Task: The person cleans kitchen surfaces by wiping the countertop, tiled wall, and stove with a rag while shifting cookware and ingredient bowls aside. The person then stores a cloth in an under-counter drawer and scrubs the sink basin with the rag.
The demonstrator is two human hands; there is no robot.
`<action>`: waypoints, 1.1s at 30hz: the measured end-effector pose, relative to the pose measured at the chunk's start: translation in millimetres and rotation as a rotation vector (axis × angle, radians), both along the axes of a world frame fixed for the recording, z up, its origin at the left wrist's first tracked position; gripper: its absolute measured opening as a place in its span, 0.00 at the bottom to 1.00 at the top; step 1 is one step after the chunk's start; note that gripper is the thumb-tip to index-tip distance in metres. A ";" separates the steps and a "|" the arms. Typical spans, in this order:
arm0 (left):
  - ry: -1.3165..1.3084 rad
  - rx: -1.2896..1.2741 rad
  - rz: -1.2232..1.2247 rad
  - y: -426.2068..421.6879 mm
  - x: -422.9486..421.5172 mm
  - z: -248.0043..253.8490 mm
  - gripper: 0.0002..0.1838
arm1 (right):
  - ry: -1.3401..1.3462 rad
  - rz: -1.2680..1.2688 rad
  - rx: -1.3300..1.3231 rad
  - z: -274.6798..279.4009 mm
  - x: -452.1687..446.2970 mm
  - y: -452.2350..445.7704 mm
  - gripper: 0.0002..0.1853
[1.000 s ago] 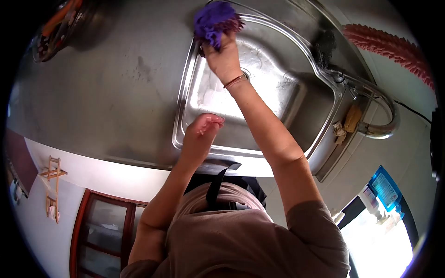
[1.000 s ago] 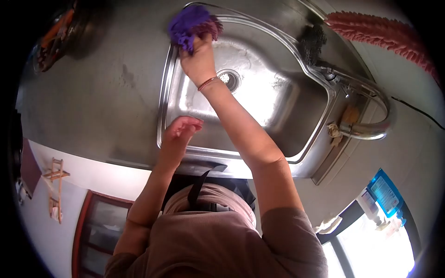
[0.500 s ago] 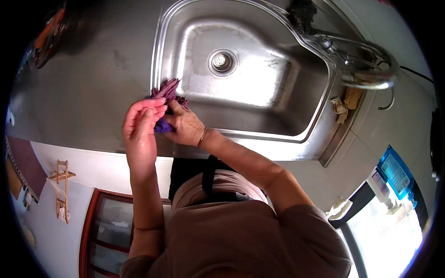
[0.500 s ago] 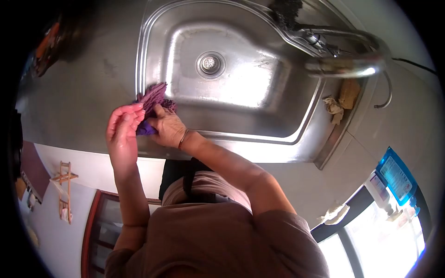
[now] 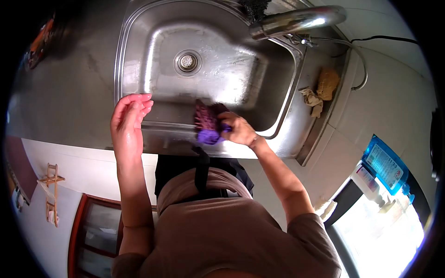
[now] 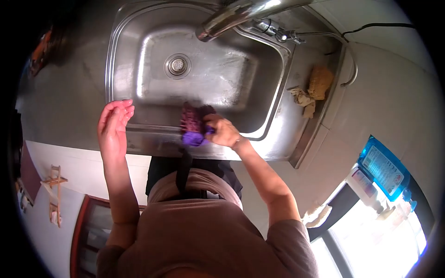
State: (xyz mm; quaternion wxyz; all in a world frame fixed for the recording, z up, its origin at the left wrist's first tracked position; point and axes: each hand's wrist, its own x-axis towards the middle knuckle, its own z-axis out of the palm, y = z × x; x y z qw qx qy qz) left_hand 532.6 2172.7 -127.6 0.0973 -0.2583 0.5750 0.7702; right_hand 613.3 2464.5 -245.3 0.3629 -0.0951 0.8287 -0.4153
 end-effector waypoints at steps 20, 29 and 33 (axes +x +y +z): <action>-0.003 0.022 0.127 5.7 15.4 -12.6 0.08 | 0.654 0.814 0.597 29.7 -195.8 167.1 0.10; -0.037 0.040 0.117 14.4 20.1 -11.9 0.08 | 0.585 0.877 1.019 -5.1 -153.2 130.7 0.13; -0.090 0.013 0.101 14.9 20.5 -9.8 0.07 | 0.379 0.881 1.149 -51.2 -103.9 98.4 0.15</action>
